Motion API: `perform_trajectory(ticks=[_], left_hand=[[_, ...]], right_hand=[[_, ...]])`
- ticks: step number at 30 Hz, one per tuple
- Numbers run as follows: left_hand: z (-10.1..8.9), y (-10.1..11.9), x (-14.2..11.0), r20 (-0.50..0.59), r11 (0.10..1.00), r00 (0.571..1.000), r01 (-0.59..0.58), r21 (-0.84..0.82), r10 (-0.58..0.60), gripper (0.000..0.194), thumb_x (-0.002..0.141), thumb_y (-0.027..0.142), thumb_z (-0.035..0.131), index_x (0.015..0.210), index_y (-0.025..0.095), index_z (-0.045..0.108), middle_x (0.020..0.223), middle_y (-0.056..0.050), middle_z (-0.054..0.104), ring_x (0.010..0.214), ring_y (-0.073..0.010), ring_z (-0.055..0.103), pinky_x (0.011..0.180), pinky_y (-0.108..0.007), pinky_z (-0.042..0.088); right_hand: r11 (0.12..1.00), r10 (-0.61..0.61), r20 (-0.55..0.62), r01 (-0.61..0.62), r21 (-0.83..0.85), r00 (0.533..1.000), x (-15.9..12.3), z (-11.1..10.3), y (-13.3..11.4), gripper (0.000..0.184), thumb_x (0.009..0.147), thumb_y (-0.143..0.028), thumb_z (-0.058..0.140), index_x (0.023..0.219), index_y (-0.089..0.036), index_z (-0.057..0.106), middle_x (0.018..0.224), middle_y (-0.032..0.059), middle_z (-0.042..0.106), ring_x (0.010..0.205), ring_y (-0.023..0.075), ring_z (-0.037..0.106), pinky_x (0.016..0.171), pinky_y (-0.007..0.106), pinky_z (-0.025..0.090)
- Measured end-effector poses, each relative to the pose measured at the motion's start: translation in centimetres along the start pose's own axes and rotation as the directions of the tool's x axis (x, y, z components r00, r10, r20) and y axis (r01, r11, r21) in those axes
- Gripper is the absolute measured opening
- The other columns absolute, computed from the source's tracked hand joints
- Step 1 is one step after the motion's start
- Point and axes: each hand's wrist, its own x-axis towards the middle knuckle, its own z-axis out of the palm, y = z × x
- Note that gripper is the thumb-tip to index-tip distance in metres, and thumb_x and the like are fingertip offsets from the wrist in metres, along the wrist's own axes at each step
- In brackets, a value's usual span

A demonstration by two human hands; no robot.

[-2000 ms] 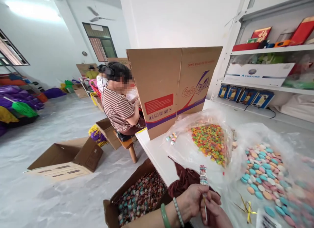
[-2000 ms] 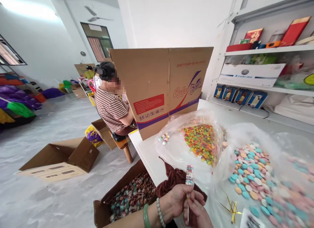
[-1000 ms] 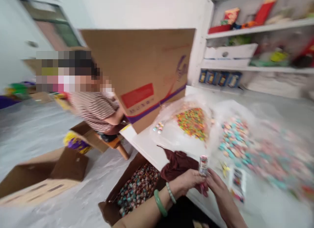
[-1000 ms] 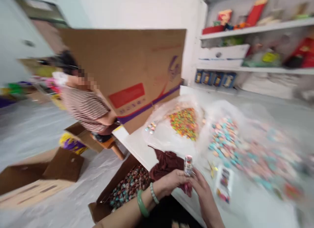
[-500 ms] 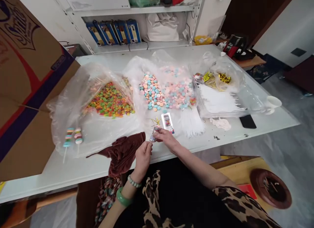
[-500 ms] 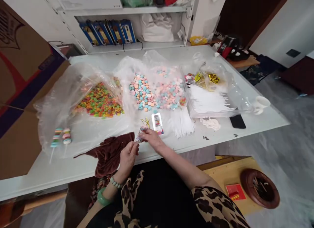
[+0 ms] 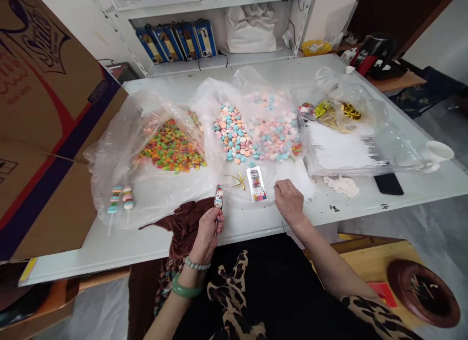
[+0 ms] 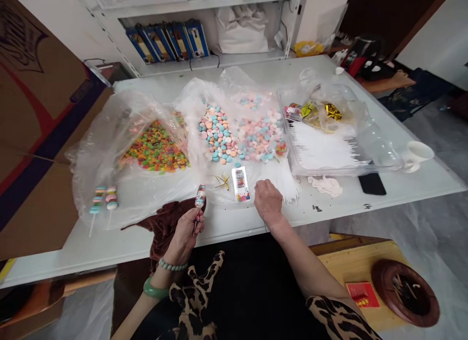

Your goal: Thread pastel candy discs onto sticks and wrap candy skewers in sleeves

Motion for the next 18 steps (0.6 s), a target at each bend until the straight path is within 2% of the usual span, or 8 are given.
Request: perform_trajectory(ticks=[3, 5, 9, 12, 15, 18], left_hand=[[-0.9, 0.6, -0.2, -0.038, 1.000, 0.999, -0.010, -0.024, 0.009, 0.033, 0.065, 0.044, 0.070, 0.066, 0.016, 0.051, 0.050, 0.007, 0.048, 0.030, -0.0015, 0.030, 0.034, -0.019, 0.020], [-1.7, 0.9, -0.5, -0.043, 0.998, 0.998, -0.042, -0.046, 0.040, 0.036, 0.066, 0.046, 0.071, 0.067, 0.016, 0.051, 0.051, 0.006, 0.048, 0.031, -0.0019, 0.032, 0.035, -0.019, 0.023], [-3.4, 1.0, -1.0, -0.057, 0.991, 0.992, -0.119, -0.062, 0.116, 0.037, 0.069, 0.046, 0.072, 0.069, 0.016, 0.050, 0.058, 0.004, 0.052, 0.039, -0.0030, 0.041, 0.040, -0.017, 0.030], [-4.1, 0.8, -1.0, -0.062, 0.992, 0.994, -0.093, -0.079, 0.088, 0.038, 0.068, 0.047, 0.073, 0.071, 0.016, 0.050, 0.058, 0.006, 0.049, 0.037, -0.0009, 0.034, 0.038, -0.016, 0.022], [-4.3, 0.9, -0.6, -0.093, 0.994, 0.995, -0.035, -0.108, 0.025, 0.041, 0.063, 0.049, 0.074, 0.070, 0.017, 0.049, 0.053, 0.009, 0.043, 0.034, 0.0003, 0.026, 0.035, -0.016, 0.012], [-4.2, 1.2, -0.2, -0.108, 0.988, 0.994, 0.012, -0.154, -0.028, 0.040, 0.061, 0.047, 0.073, 0.068, 0.018, 0.047, 0.051, 0.009, 0.041, 0.033, 0.0003, 0.022, 0.035, -0.016, 0.009]], right_hand=[[0.987, -0.131, 0.200, 0.108, 0.123, 0.971, 0.6, 1.4, -3.4, 0.021, 0.094, -0.018, 0.042, 0.085, -0.020, 0.061, 0.088, 0.0039, 0.063, 0.083, 0.0163, 0.056, 0.069, 0.025, 0.036], [0.985, -0.152, 0.259, 0.123, 0.124, 0.954, 1.3, 2.7, -5.1, 0.019, 0.094, -0.018, 0.044, 0.086, -0.021, 0.062, 0.091, 0.0038, 0.063, 0.088, 0.0165, 0.056, 0.071, 0.025, 0.036], [0.994, -0.093, 0.219, 0.078, 0.074, 0.971, 3.4, 5.0, -6.8, 0.019, 0.094, -0.019, 0.042, 0.100, -0.019, 0.060, 0.102, 0.0074, 0.061, 0.093, 0.0193, 0.054, 0.071, 0.027, 0.037], [0.990, -0.142, 0.157, 0.137, 0.046, 0.977, 4.8, 5.7, -7.9, 0.021, 0.093, -0.016, 0.041, 0.105, -0.018, 0.058, 0.109, 0.0091, 0.058, 0.096, 0.0208, 0.052, 0.074, 0.029, 0.036], [0.949, -0.308, 0.164, 0.315, -0.015, 0.937, 5.8, 5.9, -9.6, 0.020, 0.092, -0.016, 0.043, 0.102, -0.017, 0.060, 0.106, 0.0102, 0.058, 0.095, 0.0233, 0.048, 0.079, 0.033, 0.034], [0.932, -0.336, 0.274, 0.360, -0.041, 0.901, 6.7, 6.8, -11.1, 0.019, 0.089, -0.013, 0.046, 0.094, -0.016, 0.064, 0.101, 0.0118, 0.060, 0.094, 0.0249, 0.047, 0.077, 0.035, 0.034]])
